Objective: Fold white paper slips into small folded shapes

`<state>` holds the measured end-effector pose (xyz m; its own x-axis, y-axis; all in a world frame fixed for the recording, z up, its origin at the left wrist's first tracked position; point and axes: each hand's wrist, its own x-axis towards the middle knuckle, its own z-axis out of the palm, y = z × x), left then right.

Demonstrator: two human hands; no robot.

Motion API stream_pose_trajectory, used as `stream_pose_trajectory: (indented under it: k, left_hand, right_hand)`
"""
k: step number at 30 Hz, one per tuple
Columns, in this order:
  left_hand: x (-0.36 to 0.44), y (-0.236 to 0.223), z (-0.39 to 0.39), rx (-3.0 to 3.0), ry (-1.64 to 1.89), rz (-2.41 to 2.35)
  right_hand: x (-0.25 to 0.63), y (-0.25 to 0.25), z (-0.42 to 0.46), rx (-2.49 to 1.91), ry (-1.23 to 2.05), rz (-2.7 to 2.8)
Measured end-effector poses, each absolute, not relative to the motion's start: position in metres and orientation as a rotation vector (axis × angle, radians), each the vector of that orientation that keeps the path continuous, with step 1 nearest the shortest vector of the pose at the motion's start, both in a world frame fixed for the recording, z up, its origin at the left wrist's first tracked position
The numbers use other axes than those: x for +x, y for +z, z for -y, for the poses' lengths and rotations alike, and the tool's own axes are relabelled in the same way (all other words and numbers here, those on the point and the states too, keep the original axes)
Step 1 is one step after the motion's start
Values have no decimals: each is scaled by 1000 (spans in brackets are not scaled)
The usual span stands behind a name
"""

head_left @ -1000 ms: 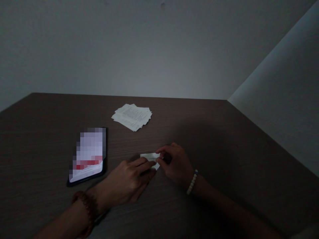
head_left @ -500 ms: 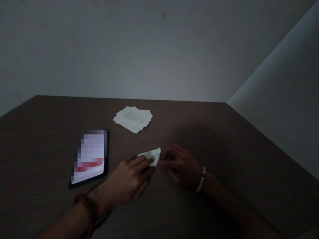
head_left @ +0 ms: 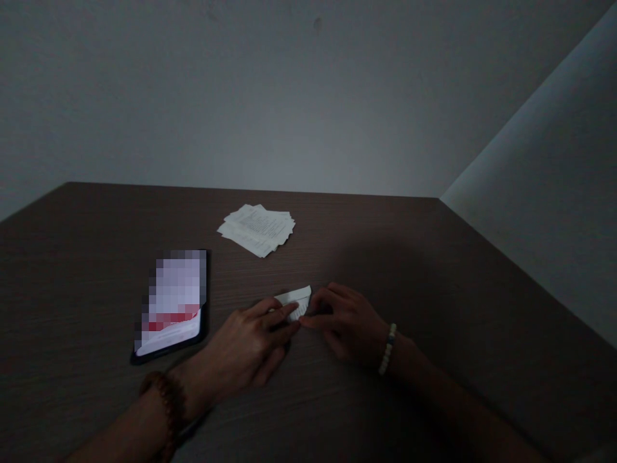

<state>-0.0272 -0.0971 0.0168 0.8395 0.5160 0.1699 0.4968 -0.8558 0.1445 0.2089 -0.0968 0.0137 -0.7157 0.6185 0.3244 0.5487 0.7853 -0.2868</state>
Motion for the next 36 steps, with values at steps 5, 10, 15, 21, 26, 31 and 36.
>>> stream_pose_trajectory:
  k: [5,10,15,21,26,31,36]
  left_hand:
    - [-27,15,96,2914,422,-747]
    - [-27,14,97,2909,431,-731]
    - [-26,14,96,2908,424,-753]
    - [-25,16,98,2881,432,-789]
    - [-24,18,98,2903,423,-771]
    - [-24,19,99,2906,418,-773]
    - [-24,21,100,2891,396,-800]
  right_hand:
    - [207,15,98,-941,248,2582]
    - [206,18,100,-949,257,2583]
    - [206,17,99,-960,238,2583]
    - [210,12,95,-834,232,2591]
    - [210,14,96,-881,255,2576]
    - [207,19,98,-911,156,2622]
    - [206,16,98,-763,49,2681]
